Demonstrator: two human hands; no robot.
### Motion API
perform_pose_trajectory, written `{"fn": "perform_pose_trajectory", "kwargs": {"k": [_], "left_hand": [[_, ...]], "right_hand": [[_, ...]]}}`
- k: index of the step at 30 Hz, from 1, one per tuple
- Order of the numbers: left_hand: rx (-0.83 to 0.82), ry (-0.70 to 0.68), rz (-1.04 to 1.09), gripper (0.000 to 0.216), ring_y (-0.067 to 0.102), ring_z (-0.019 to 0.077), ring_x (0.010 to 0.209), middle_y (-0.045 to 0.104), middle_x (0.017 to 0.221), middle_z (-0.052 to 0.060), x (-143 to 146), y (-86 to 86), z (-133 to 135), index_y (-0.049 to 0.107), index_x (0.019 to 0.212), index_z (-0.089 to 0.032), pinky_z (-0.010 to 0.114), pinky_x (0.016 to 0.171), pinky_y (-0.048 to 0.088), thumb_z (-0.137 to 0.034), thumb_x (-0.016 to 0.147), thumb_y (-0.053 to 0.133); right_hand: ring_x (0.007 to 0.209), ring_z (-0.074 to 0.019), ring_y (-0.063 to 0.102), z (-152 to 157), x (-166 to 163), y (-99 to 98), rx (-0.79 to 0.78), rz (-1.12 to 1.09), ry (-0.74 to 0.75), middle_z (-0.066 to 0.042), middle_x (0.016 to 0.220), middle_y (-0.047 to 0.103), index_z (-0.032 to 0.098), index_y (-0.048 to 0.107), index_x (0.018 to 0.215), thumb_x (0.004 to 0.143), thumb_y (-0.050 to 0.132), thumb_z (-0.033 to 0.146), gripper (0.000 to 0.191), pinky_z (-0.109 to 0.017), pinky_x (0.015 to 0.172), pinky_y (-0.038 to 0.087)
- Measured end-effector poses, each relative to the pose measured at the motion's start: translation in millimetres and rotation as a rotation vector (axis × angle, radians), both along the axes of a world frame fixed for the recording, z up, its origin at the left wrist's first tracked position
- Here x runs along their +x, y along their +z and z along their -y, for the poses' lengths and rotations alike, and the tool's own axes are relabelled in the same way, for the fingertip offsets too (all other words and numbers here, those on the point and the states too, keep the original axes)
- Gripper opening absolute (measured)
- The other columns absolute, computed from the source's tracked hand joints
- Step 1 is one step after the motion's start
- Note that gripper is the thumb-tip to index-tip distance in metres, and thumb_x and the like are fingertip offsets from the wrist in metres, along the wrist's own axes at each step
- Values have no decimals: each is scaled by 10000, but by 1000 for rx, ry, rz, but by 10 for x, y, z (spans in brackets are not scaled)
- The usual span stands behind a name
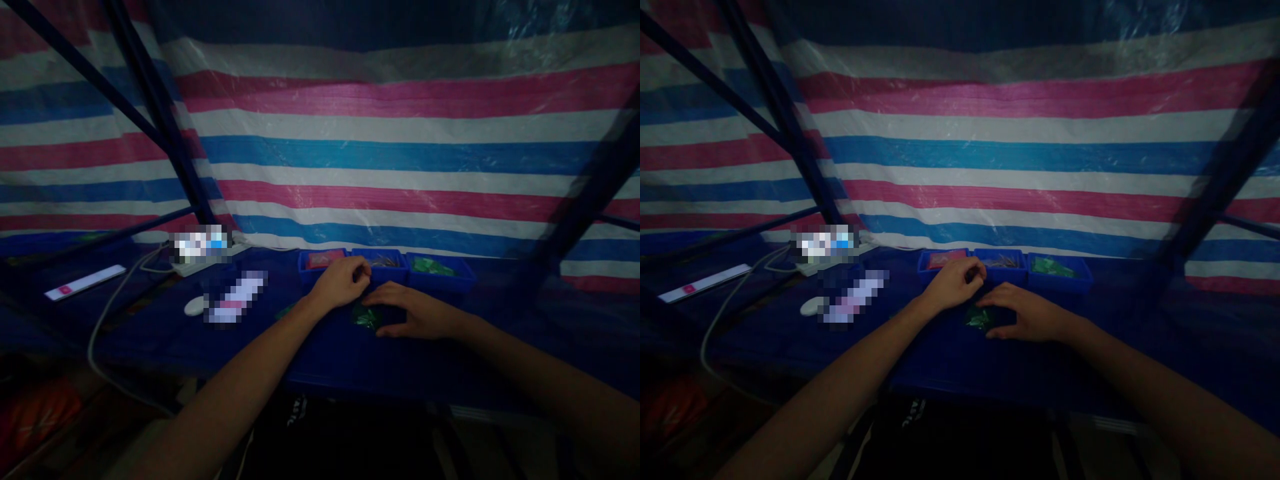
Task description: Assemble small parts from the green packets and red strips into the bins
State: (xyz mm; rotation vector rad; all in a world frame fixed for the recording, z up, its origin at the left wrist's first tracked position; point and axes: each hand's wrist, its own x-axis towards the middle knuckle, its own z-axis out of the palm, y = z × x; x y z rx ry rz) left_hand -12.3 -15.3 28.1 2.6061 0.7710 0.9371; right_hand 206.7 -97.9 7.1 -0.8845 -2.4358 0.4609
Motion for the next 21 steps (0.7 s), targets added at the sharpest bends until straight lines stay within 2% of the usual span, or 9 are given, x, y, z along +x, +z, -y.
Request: {"fn": "perform_pose_trajectory", "kwargs": {"k": [2,5,8,11,14,17,21], "left_hand": [[58,4,-10,145,645,185,832,716,941,47,0,13,7,671,948,-182,308,765,502,-138,853,571],[97,-13,-41,180,649,197,875,718,986,56,4,-1,8,672,994,-181,324,808,512,-129,857,567],[118,-37,-59,203,657,205,913,720,1004,62,7,-27,2,675,1018,-177,333,839,518,-122,861,560],[122,-22,-60,224,662,210,940,725,1025,67,7,-40,-6,682,1044,-178,341,863,523,-124,873,548],[111,-12,-62,248,669,212,951,730,1052,73,3,-42,-13,689,1083,-178,343,871,528,-132,885,547],[103,-12,-63,264,672,214,956,733,1075,76,-3,-47,-21,691,1114,-177,345,875,531,-143,887,560],[86,-20,-52,263,675,214,953,737,1075,74,-7,-51,-34,695,1120,-178,348,878,528,-149,887,577]], "right_hand": [[1233,-279,614,6,-28,3,9,1,53,-67,1252,718,312,691,1284,869,767,393,429,-486,1095,464],[1145,-255,657,12,-47,-7,23,-1,27,-65,1191,730,297,718,1227,910,704,280,318,-473,1059,495],[1255,-259,603,34,-62,-20,53,-3,20,-86,1315,674,289,675,1310,922,664,223,394,-487,1122,447],[1378,-267,514,61,-100,-13,41,-6,68,-77,1449,604,316,614,1402,942,655,256,465,-515,1186,375],[1395,-272,504,69,-145,8,2,2,155,-48,1433,637,349,610,1411,933,694,314,486,-525,1198,354],[1309,-263,579,60,-167,26,-5,-14,167,-43,1307,719,340,662,1350,920,718,331,434,-493,1145,423],[1134,-236,667,63,-159,32,20,-7,95,-46,1153,758,301,720,1225,950,654,273,284,-438,1021,521]]}}
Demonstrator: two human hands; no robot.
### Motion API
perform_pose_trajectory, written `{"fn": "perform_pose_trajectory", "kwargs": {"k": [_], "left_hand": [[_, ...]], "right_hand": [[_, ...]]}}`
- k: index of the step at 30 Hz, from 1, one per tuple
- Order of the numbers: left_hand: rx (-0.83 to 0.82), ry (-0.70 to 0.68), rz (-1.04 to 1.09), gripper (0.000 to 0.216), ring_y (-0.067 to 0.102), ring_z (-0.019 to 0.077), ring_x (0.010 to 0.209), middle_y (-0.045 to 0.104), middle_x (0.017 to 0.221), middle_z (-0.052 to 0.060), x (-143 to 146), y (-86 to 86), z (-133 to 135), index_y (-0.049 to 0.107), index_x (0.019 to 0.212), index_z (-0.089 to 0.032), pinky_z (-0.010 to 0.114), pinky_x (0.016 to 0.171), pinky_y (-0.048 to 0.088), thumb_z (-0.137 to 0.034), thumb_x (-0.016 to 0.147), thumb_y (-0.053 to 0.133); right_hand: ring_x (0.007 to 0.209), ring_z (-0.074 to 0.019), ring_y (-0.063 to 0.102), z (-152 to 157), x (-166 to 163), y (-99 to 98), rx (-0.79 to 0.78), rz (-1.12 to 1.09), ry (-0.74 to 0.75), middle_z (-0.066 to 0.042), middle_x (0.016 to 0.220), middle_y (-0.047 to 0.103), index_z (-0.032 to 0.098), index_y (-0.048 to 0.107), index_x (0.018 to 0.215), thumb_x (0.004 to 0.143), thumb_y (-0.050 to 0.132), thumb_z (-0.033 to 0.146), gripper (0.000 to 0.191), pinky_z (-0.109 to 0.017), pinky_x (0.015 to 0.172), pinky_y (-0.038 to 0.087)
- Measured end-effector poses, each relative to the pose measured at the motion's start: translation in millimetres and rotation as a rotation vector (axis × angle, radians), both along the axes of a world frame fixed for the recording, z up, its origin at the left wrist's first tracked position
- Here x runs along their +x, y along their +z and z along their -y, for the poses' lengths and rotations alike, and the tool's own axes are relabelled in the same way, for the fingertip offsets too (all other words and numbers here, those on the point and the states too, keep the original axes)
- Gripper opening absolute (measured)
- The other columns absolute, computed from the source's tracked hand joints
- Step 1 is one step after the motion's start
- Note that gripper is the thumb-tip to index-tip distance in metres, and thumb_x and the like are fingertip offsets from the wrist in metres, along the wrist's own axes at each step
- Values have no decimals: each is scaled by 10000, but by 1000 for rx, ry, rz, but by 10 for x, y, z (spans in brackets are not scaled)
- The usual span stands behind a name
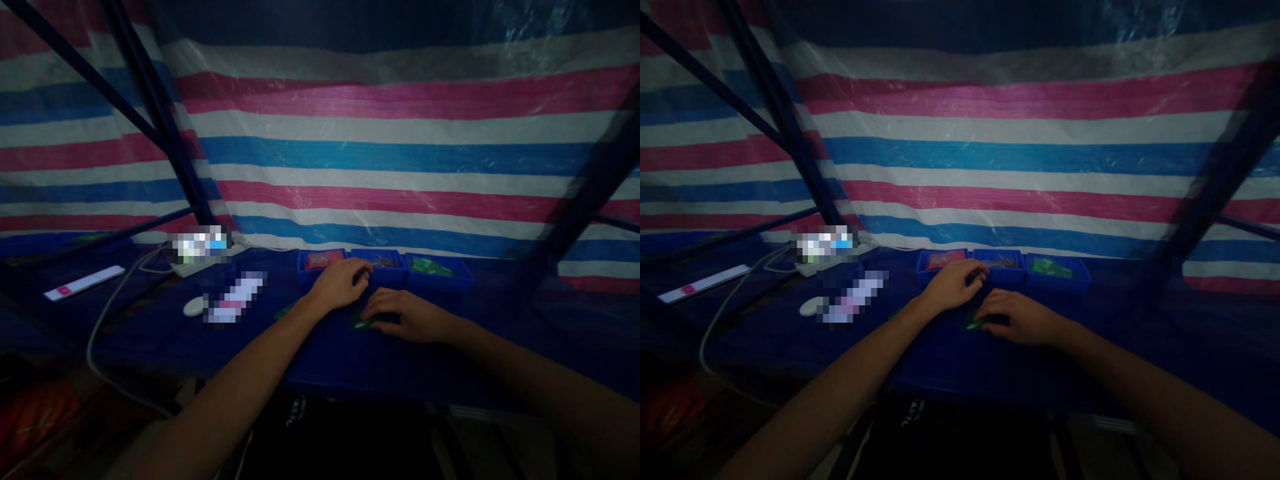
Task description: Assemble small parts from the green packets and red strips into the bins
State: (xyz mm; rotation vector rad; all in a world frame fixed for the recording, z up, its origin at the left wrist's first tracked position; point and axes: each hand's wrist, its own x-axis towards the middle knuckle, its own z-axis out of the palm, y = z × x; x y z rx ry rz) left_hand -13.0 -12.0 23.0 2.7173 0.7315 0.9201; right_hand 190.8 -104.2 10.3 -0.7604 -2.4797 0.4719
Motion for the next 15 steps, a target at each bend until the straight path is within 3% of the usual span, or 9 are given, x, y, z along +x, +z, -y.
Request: {"fn": "perform_pose_trajectory", "kwargs": {"k": [5,8,12,15], "left_hand": [[-183,-49,115,231,683,193,930,747,1039,62,5,47,30,708,1104,-184,316,829,524,-263,988,525],[-325,-115,179,347,684,187,922,750,1017,63,17,82,71,723,1094,-181,308,818,524,-394,1046,453],[-427,-147,219,313,695,191,927,757,1047,72,49,50,74,721,1135,-180,315,831,536,-417,935,679],[-509,-188,279,294,707,188,935,760,1059,89,71,-28,21,710,1138,-169,328,853,548,-337,898,735]], "right_hand": [[998,-233,714,-59,65,-65,32,-121,-214,-54,1099,758,267,710,1153,928,648,269,234,-432,947,555],[906,-232,733,-153,131,-118,-89,-358,-380,-58,1034,765,250,674,1122,914,677,368,239,-427,864,595],[801,-206,736,-243,184,-121,-302,-686,-467,-44,938,756,231,619,1076,844,753,473,361,-374,726,630],[764,-195,726,-249,184,-81,-343,-736,-470,-45,904,753,217,643,1012,788,800,505,397,-373,717,634]]}}
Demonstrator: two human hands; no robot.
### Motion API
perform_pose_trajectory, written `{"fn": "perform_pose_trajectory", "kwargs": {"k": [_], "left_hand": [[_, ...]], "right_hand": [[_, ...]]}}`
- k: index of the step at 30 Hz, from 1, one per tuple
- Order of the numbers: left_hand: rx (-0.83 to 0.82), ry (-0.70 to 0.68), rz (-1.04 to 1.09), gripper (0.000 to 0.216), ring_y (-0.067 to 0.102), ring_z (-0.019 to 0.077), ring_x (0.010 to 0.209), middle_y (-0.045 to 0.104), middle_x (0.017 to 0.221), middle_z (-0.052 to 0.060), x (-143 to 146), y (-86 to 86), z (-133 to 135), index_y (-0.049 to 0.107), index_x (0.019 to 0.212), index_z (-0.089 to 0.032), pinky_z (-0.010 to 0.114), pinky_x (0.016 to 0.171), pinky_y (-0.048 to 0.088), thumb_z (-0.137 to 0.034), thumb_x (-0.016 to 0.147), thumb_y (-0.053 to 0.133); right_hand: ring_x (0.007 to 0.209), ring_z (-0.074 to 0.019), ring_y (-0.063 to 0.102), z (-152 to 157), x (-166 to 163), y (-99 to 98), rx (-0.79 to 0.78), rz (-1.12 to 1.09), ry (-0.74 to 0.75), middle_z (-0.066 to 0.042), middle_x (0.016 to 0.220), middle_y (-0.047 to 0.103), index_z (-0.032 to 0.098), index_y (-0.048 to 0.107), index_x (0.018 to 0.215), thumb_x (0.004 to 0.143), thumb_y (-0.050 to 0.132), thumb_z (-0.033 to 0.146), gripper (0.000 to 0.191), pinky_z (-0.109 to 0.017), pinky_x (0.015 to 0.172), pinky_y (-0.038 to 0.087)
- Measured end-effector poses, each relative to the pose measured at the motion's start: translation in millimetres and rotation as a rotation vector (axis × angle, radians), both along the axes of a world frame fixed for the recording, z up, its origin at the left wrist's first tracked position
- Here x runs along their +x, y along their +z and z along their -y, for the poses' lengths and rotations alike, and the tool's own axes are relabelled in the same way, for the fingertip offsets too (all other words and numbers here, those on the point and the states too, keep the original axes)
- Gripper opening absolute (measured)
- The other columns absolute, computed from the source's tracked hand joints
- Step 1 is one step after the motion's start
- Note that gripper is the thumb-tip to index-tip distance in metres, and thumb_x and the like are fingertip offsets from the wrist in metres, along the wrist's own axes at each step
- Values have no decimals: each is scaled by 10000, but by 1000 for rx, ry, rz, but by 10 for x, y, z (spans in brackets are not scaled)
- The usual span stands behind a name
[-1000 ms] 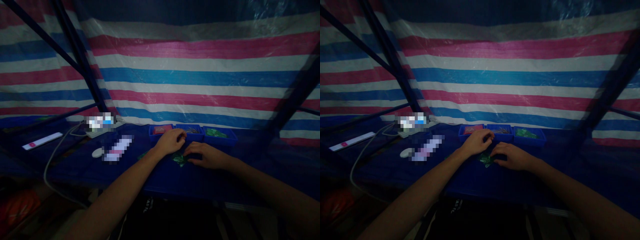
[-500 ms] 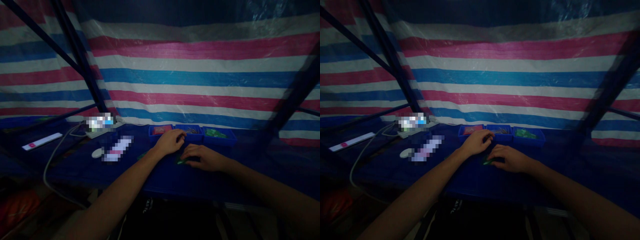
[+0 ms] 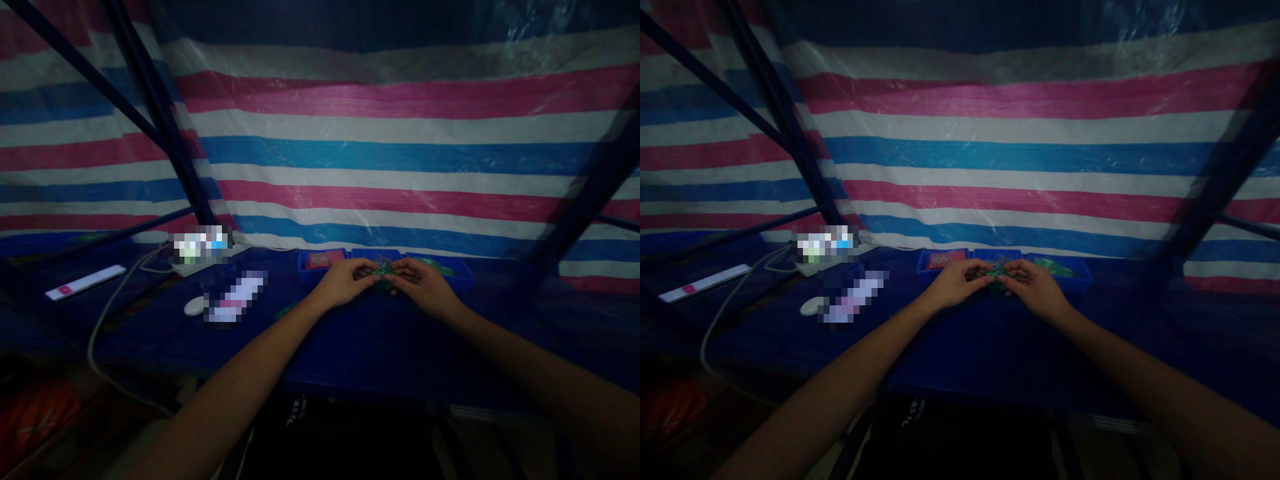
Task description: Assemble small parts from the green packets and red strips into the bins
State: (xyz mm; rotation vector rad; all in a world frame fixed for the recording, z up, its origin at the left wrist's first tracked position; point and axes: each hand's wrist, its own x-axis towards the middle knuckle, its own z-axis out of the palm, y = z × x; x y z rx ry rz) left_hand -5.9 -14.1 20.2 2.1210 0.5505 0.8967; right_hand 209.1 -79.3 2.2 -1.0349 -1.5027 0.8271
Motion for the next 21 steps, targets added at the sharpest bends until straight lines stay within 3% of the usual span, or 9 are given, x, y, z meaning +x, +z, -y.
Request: {"fn": "perform_pose_trajectory", "kwargs": {"k": [7,14,21], "left_hand": [[-103,-49,46,309,709,195,931,753,1046,106,38,-99,-100,715,1122,-145,354,870,555,-362,903,725],[-170,-61,136,323,699,158,844,729,942,79,60,-56,-56,674,1126,-142,316,805,553,-337,882,756],[-242,-85,167,325,716,152,849,744,965,85,57,-24,-35,659,1130,-142,308,810,562,-224,844,788]], "right_hand": [[801,-195,719,3,-12,-13,-37,-22,45,-49,940,744,209,694,970,753,843,484,382,-362,734,621],[861,-199,724,-10,2,-29,-19,-78,61,-42,958,746,228,687,1015,691,897,409,427,-372,831,609],[818,-205,727,7,-3,26,-34,-86,46,-51,940,756,222,707,973,711,875,448,385,-388,794,616]]}}
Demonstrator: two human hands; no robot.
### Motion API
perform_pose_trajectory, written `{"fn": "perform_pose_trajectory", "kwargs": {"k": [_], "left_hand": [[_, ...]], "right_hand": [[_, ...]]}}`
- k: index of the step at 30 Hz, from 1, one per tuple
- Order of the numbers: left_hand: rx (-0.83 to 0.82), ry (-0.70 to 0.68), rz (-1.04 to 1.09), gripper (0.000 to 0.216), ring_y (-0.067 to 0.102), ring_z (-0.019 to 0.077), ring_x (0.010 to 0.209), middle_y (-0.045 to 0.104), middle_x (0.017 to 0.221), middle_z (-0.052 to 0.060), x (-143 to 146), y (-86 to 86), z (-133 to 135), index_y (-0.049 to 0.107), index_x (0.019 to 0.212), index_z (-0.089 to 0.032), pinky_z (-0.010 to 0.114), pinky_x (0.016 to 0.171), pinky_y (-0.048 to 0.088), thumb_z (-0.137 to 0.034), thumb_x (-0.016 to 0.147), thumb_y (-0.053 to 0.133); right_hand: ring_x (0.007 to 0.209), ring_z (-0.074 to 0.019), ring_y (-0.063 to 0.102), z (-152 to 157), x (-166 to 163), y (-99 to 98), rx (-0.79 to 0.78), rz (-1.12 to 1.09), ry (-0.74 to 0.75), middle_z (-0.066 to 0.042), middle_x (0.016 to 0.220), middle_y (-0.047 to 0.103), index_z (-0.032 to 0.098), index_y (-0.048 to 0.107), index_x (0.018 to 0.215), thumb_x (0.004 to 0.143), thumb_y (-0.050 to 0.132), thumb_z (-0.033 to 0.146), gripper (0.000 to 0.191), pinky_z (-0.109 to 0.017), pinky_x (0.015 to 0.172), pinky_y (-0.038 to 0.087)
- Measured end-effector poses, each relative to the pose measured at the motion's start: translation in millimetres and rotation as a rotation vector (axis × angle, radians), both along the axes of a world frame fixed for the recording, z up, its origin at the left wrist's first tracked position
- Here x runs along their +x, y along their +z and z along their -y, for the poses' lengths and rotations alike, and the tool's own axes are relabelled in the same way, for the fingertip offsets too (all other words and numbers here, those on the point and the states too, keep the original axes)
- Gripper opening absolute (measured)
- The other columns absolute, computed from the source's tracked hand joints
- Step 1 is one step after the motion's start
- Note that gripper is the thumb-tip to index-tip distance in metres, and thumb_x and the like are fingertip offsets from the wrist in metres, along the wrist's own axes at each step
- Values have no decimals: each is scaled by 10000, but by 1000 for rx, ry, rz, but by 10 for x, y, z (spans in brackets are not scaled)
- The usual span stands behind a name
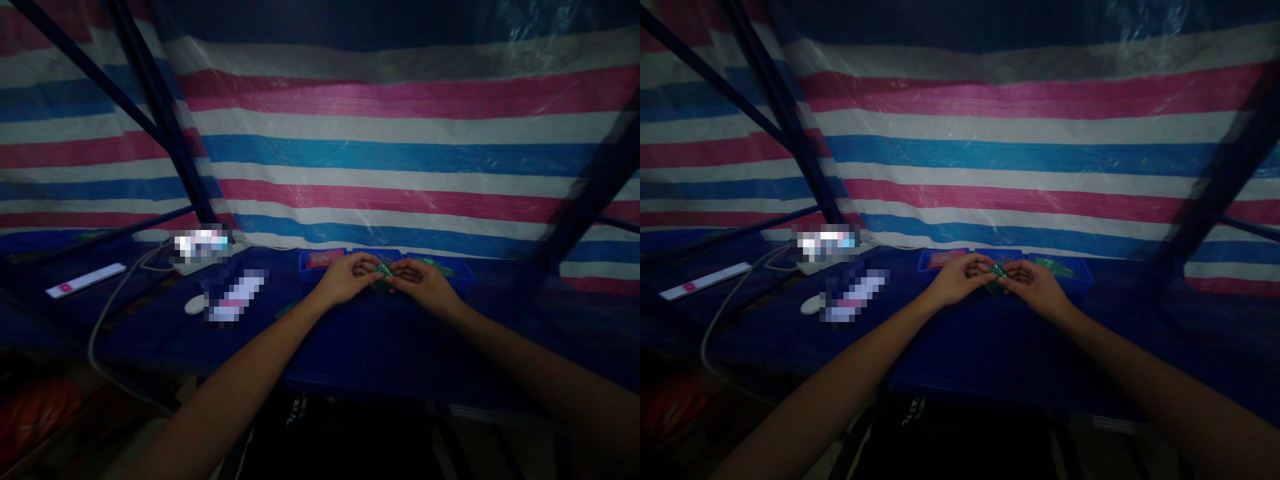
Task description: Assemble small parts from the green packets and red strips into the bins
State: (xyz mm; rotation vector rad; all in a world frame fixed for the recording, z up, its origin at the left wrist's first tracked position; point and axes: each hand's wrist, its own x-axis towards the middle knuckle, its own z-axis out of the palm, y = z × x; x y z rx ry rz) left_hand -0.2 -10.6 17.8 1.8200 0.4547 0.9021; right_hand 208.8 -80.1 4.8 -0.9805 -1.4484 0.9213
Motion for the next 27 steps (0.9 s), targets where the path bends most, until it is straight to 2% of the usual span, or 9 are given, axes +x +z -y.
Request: {"fn": "perform_pose_trajectory", "kwargs": {"k": [3,8,16,19,23,27], "left_hand": [[29,21,-16,365,712,145,809,744,924,70,-5,-3,-5,645,1161,-150,287,759,553,-210,834,795],[64,18,-38,396,716,152,818,748,948,79,6,-31,-2,630,1189,-158,291,755,550,-215,834,795],[131,29,-47,373,714,158,829,742,964,76,9,-46,-9,612,1208,-170,306,773,559,-242,872,757],[234,99,-83,364,708,167,869,735,1015,85,0,-42,-9,621,1222,-172,302,770,554,-270,891,738],[454,238,-156,332,677,193,976,699,1135,96,-22,-17,7,661,1201,-193,301,756,544,-294,894,734],[526,272,-179,321,659,181,937,679,1135,88,-39,22,32,665,1209,-206,302,740,544,-304,908,718]], "right_hand": [[764,-191,713,-9,1,-12,-14,3,-33,-46,907,748,211,711,919,702,876,470,376,-378,757,616],[759,-186,702,-34,27,-38,-23,-11,-26,-42,893,736,208,698,957,687,889,463,417,-338,683,598],[753,-189,697,-20,26,-23,-18,7,-40,-46,912,751,223,723,971,723,865,464,375,-354,687,581],[746,-193,699,-45,39,-41,-11,-3,-66,-43,888,759,223,728,953,704,879,460,376,-357,694,573],[781,-195,706,-87,89,-53,3,-52,-141,-43,874,761,218,724,951,691,892,436,378,-341,711,562],[769,-195,701,-120,143,-66,-1,-44,-208,-48,867,755,206,721,962,704,883,426,376,-340,714,563]]}}
